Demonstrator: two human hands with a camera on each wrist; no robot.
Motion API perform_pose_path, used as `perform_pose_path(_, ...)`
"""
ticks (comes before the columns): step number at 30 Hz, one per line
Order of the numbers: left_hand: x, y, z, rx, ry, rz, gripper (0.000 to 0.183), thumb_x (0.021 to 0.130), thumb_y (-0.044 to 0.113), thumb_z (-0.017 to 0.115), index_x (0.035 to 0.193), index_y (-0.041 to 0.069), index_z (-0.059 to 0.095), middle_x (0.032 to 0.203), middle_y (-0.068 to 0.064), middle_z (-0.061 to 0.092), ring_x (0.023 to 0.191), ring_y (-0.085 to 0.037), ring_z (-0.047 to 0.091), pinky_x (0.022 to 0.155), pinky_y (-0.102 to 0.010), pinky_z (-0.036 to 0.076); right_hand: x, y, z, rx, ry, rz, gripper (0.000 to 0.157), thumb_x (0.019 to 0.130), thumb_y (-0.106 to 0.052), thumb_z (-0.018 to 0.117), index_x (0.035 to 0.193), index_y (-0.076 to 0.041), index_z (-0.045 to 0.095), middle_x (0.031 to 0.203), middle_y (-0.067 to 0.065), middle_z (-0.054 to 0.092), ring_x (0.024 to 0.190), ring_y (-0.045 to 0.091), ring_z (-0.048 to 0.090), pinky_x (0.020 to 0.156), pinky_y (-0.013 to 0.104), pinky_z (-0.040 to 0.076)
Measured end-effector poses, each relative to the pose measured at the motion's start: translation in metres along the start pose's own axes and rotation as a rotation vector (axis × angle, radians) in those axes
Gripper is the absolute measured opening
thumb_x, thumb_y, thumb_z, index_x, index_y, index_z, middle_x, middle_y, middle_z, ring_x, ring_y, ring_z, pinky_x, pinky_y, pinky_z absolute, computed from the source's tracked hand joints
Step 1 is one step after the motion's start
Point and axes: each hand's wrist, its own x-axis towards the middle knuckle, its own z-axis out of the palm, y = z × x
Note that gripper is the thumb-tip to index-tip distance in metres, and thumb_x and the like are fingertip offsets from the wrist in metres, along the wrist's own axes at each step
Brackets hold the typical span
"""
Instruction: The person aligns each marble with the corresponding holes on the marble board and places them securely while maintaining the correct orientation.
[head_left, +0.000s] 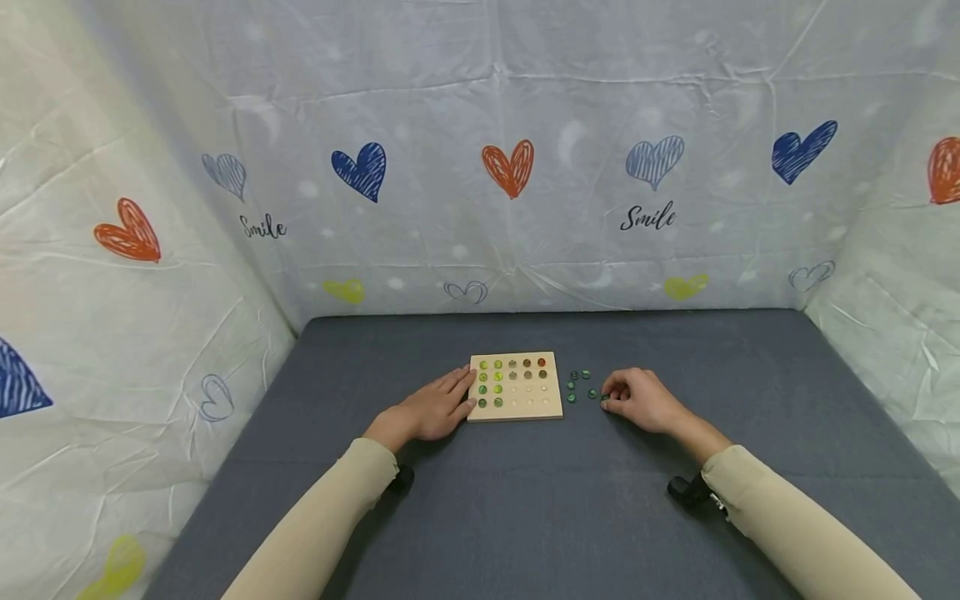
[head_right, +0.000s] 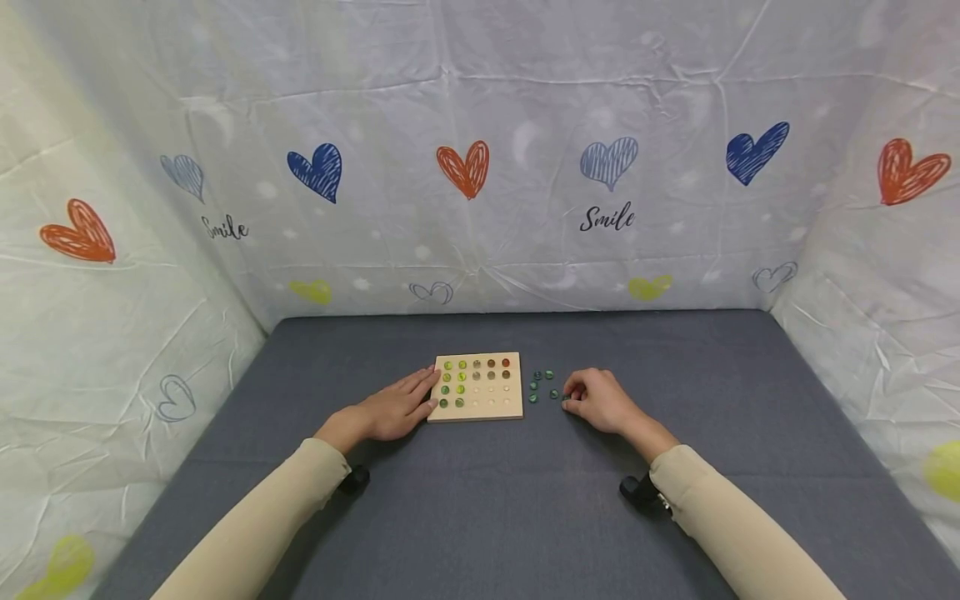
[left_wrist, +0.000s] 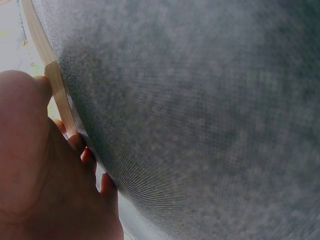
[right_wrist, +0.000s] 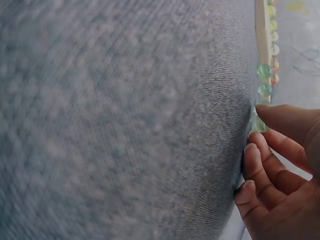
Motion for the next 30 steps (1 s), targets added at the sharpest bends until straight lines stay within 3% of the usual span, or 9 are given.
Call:
perform_pose_path(11, 0.000, -0.001, -0.001, 0.005, -0.005, 0.001, 0.065, 0.113, 0.044, 0.028, 0.166, 0.011, 0.011, 0.172, -0.010, 0.009, 0.158, -0.028, 0.010, 0.127, -0.048, 0.017, -0.001, -0.009, -0.006, 0.012, 0.015, -0.007, 0.012, 0.094, -0.009, 0.074, 0.104, -0.002, 0.073, 0.092, 0.004, 0.070, 0.082, 0.017, 0.065, 0.074, 0.038, 0.056)
perform_pose_path(30, 0.000, 0.000, -0.002, 0.002, -0.006, 0.012, 0.065, 0.113, 0.044, 0.028, 0.166, 0.009, 0.011, 0.172, -0.011, 0.010, 0.158, -0.029, 0.011, 0.127, -0.048, 0.017, 0.004, -0.037, -0.002, 0.025, 0.066, -0.089, 0.013, 0.093, -0.006, 0.075, 0.105, -0.001, 0.073, 0.089, 0.000, 0.068, 0.079, 0.012, 0.061, 0.070, 0.033, 0.054)
